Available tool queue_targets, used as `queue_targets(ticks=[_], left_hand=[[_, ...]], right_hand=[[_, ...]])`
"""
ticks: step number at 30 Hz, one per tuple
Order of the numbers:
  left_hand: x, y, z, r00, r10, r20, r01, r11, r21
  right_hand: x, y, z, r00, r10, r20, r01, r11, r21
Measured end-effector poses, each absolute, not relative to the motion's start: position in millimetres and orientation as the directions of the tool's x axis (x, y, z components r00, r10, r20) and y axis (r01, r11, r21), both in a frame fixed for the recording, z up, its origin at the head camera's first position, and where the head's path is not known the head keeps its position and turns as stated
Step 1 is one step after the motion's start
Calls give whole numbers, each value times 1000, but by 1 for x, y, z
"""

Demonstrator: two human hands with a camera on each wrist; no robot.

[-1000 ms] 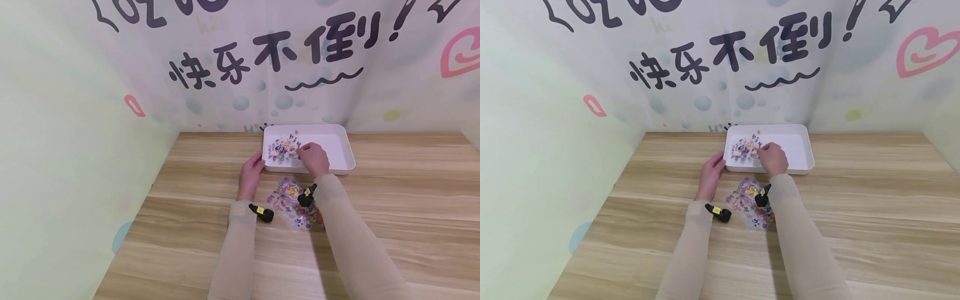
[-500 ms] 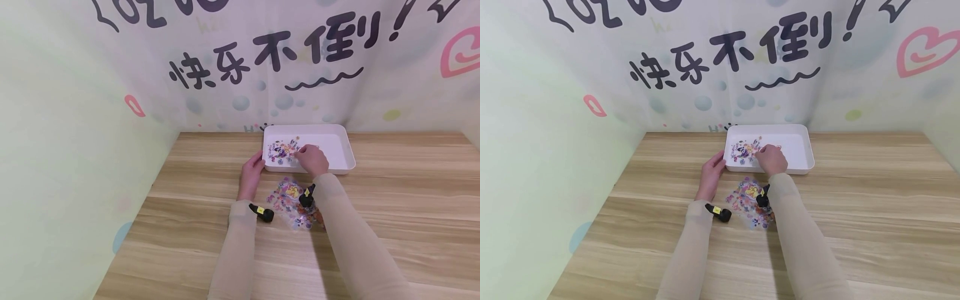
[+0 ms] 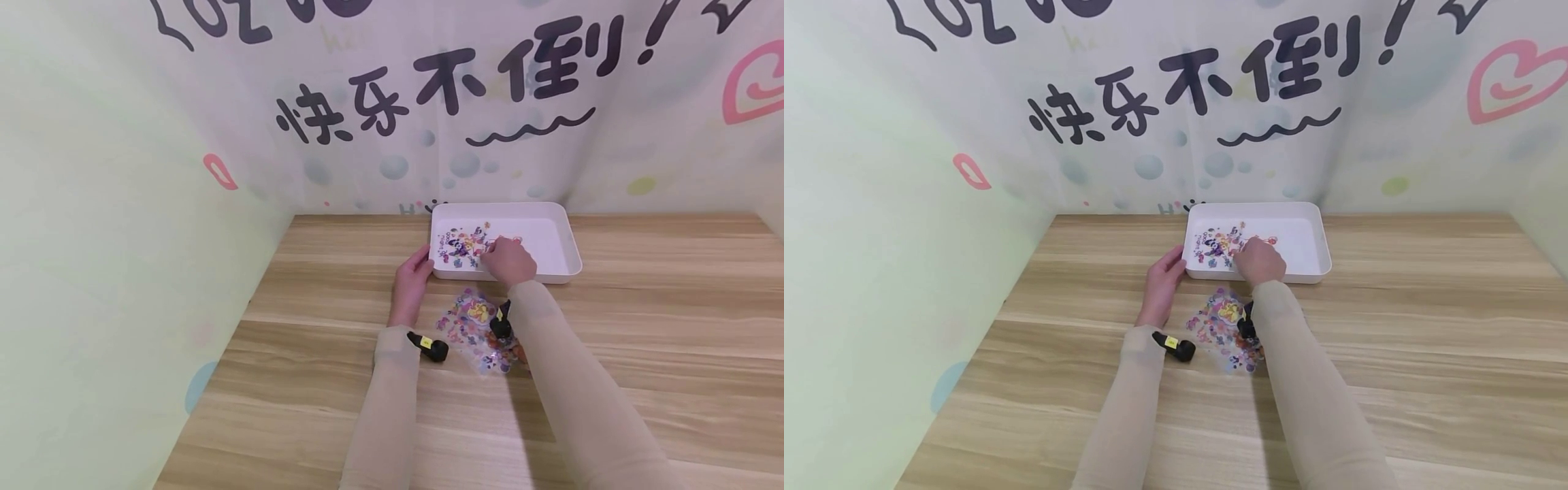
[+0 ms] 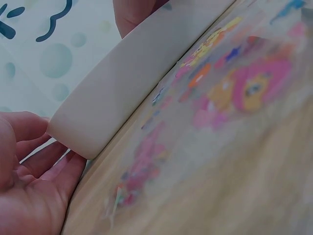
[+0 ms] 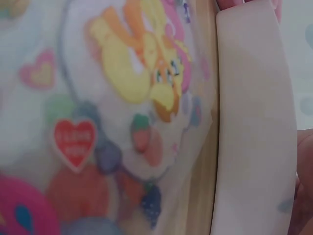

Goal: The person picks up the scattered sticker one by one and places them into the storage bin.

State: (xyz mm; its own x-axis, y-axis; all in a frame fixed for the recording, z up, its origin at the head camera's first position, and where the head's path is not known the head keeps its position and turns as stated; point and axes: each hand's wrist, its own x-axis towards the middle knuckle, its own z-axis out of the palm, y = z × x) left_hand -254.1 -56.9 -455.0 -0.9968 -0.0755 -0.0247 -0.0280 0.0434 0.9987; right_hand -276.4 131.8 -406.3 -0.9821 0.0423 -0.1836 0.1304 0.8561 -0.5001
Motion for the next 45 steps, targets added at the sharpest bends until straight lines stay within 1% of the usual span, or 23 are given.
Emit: queue_targets(ticks=[11,18,25,30,34,37,45], left_hand=[[-255,-56,-454,-997,-81,-5,-6,6,1000],[-256,-56,-454,-997,-77,-26,-28,27,999],[-256,-58,-453,-997,-59,-57,-58,18,998],[-249,-57,-441,-996,-60,-59,-62,41,997],[-253,-57,-450,-997,-63,-51,-53,29,998],[-256,-57,-457,-997,-71,-40,-41,22,999],[-255,-56,-456,-996,-81,-24,-26,32,999]], right_hand=[[-277,131,-409,-985,44,-166,123,853,-507],[-279,130,-412,-983,65,-173,144,854,-499],[-279,131,-414,-986,54,-158,125,867,-483],[-278,130,-413,-986,63,-157,132,864,-486],[-279,131,-412,-985,81,-156,152,836,-527],[-278,132,-409,-985,92,-146,161,793,-588],[-272,135,-403,-992,100,-79,125,668,-733]])
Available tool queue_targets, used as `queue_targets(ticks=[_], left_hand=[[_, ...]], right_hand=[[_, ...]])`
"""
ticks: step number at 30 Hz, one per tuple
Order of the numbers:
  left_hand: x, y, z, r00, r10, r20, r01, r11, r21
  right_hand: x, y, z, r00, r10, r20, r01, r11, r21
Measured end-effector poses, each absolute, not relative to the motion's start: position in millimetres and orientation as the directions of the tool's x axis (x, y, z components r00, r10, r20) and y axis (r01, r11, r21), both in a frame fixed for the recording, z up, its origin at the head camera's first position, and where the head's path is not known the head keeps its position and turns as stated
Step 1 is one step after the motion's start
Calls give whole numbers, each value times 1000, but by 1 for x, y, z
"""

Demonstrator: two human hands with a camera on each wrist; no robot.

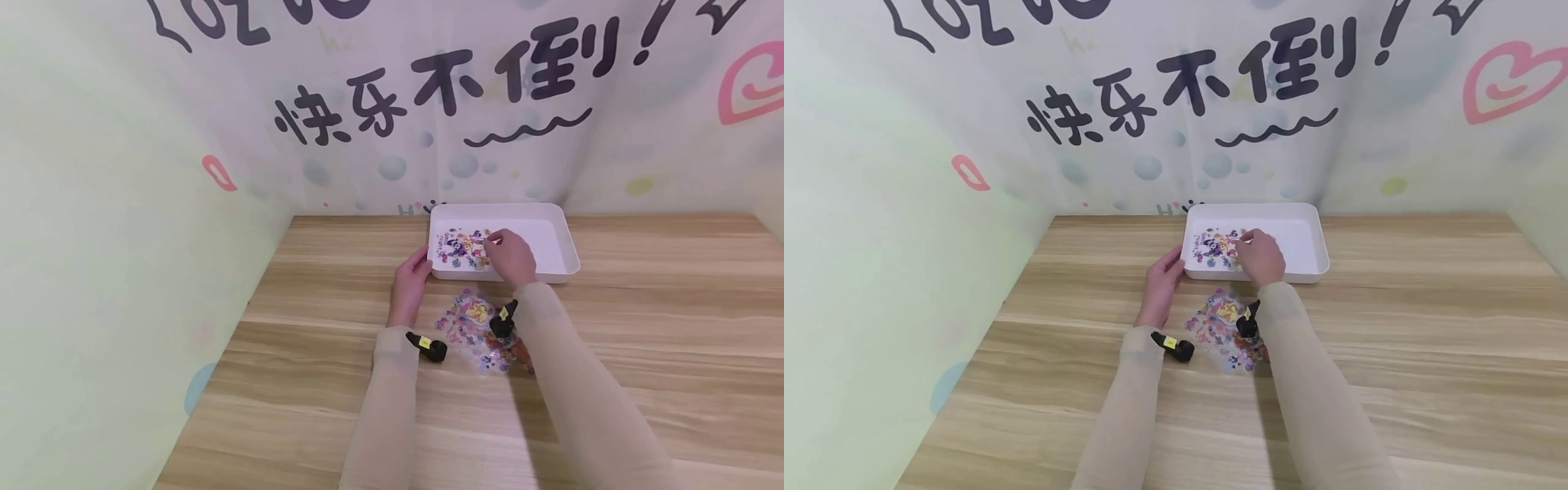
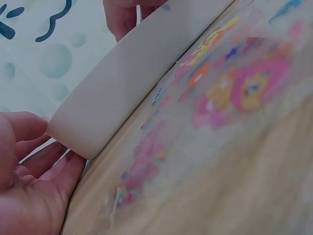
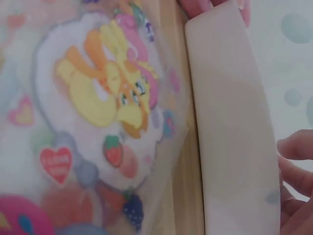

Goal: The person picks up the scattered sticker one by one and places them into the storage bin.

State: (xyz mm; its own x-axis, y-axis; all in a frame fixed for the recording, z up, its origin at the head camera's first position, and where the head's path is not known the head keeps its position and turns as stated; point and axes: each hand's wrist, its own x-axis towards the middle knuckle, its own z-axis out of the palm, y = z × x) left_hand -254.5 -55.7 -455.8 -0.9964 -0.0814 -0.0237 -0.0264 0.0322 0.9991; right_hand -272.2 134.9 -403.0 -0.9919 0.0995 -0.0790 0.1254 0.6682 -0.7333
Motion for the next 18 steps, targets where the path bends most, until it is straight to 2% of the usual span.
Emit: queue_targets(ticks=[8,18], left_hand=[[-255,-56,-456,-996,-83,-17,-20,38,999],[-258,-56,-458,-996,-86,-14,-18,40,999]], right_hand=[[-271,142,-406,-994,106,2,57,558,-828],[-260,155,-397,-994,108,15,34,437,-899]])
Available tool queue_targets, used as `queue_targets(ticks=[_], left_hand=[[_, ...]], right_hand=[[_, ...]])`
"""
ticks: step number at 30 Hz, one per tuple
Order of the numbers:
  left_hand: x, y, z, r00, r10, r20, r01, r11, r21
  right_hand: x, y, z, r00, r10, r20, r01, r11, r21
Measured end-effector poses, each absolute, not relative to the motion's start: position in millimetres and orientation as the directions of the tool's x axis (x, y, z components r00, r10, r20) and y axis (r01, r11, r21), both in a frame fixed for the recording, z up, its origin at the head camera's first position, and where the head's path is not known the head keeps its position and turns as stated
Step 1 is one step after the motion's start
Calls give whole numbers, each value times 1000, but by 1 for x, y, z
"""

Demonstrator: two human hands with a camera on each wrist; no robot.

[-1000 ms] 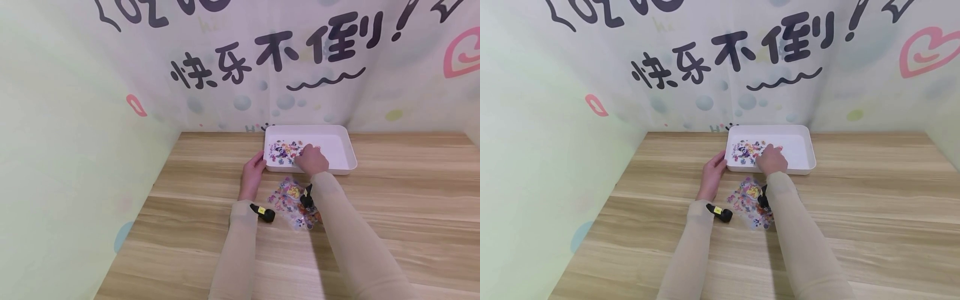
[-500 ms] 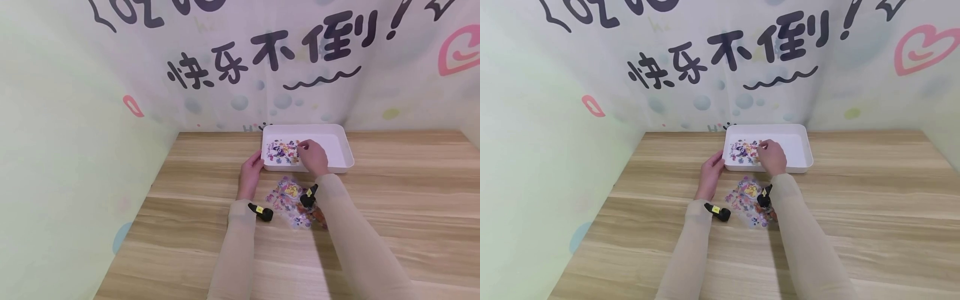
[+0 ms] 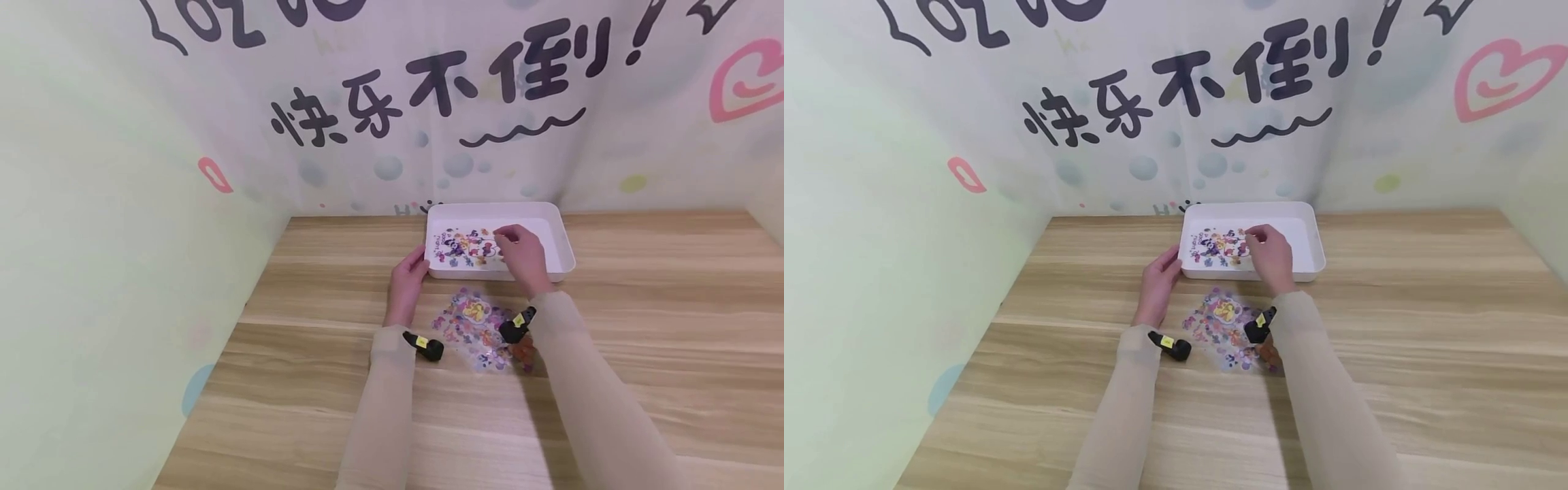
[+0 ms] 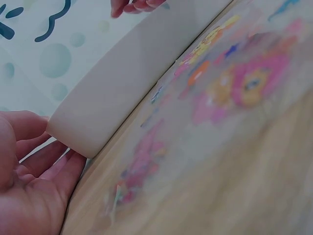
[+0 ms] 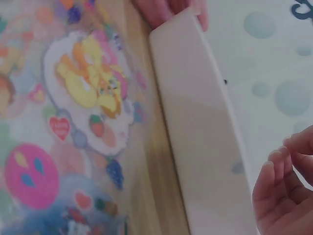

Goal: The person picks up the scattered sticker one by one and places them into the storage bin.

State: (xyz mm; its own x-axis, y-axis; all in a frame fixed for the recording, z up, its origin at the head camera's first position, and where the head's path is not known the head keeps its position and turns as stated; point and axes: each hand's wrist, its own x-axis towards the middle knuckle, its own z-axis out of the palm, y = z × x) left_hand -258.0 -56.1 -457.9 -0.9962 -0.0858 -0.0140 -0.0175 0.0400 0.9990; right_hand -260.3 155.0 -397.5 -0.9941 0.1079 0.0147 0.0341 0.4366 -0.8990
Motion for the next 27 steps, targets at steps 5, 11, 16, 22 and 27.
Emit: queue_targets(ticks=[5,11,16,22,27], left_hand=[[-258,-56,-458,-997,-78,-13,-16,43,999],[-256,-56,-458,-997,-73,-20,-23,45,999],[-255,-56,-457,-997,-77,-20,-24,50,998],[-256,-55,-456,-997,-79,-22,-25,39,999],[-256,-55,-455,-997,-71,-34,-35,12,999]], right_hand=[[-252,163,-393,-991,133,31,18,351,-936],[-239,170,-389,-992,116,46,-8,304,-953],[-228,179,-390,-993,112,38,0,323,-946],[-216,188,-392,-994,105,33,7,361,-932],[-210,194,-401,-997,76,-11,42,419,-907]])
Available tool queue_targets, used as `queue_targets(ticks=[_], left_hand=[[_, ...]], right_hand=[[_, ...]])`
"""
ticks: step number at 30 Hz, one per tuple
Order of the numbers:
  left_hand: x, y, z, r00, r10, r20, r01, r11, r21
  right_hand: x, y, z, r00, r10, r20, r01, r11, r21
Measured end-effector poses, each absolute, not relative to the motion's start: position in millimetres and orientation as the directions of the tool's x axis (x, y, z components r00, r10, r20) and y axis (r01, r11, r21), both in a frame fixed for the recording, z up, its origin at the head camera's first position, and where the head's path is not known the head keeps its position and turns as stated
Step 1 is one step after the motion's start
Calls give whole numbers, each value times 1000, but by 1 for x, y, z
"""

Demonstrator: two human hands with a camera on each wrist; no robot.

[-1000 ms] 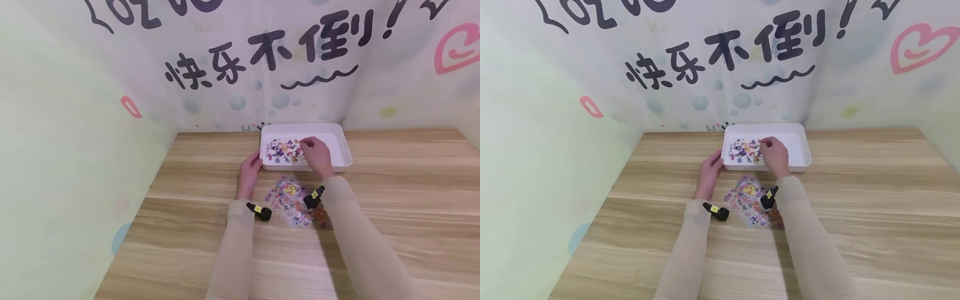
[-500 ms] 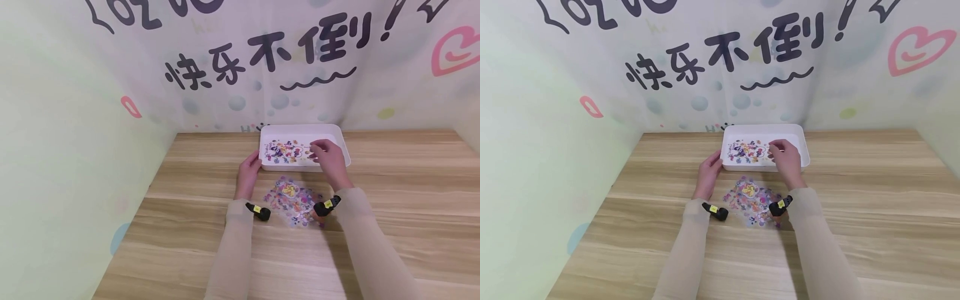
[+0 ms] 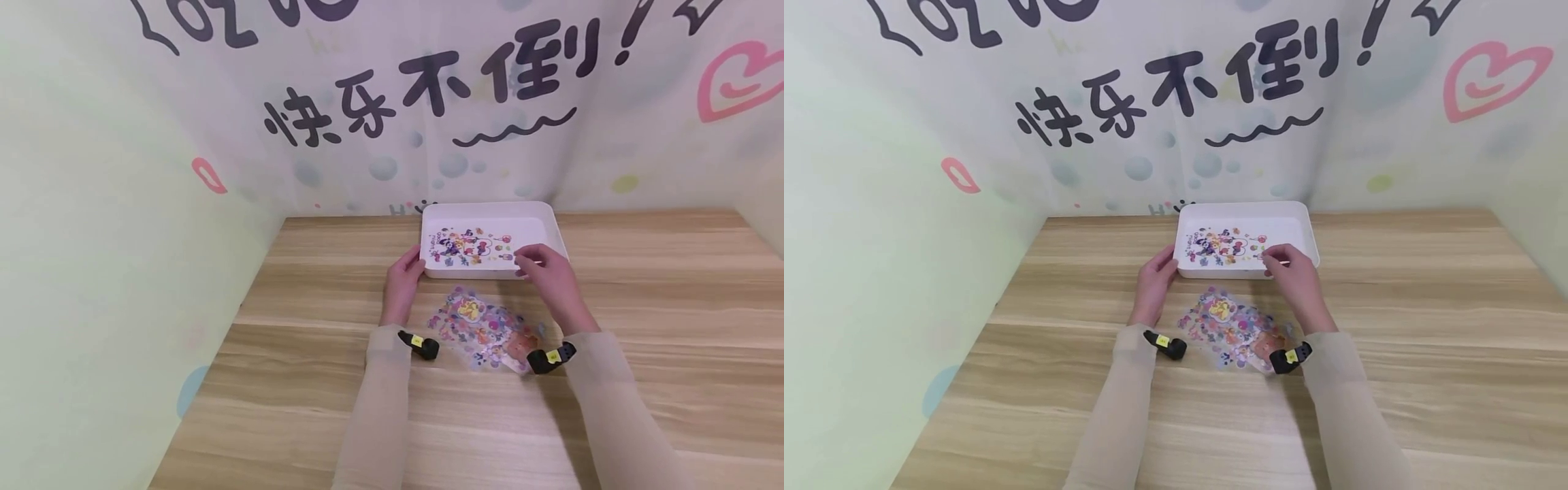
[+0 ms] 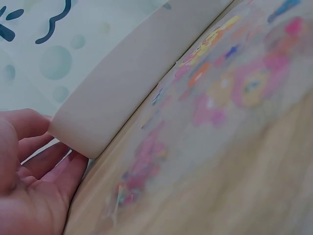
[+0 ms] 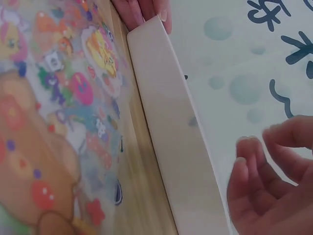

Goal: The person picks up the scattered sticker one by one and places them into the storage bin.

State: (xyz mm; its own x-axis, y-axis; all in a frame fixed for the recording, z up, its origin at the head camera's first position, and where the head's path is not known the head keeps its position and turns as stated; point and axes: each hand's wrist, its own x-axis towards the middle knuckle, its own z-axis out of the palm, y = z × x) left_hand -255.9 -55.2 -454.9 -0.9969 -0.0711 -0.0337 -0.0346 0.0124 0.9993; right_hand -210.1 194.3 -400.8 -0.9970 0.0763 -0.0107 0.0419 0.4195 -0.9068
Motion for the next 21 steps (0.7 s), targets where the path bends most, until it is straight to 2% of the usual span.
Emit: queue_targets(ticks=[3,7,11,21], left_hand=[[-257,-56,-455,-997,-65,-46,-45,-9,999],[-257,-56,-455,-996,-67,-53,-54,2,999],[-256,-54,-456,-996,-73,-45,-46,13,999],[-257,-54,-455,-996,-65,-67,-66,-17,998]], right_hand=[[-210,199,-411,-998,41,-49,63,450,-891],[-200,201,-406,-996,-12,-93,77,458,-885],[-189,200,-397,-994,-53,-101,62,492,-868],[-187,202,-401,-988,-95,-120,47,557,-829]])
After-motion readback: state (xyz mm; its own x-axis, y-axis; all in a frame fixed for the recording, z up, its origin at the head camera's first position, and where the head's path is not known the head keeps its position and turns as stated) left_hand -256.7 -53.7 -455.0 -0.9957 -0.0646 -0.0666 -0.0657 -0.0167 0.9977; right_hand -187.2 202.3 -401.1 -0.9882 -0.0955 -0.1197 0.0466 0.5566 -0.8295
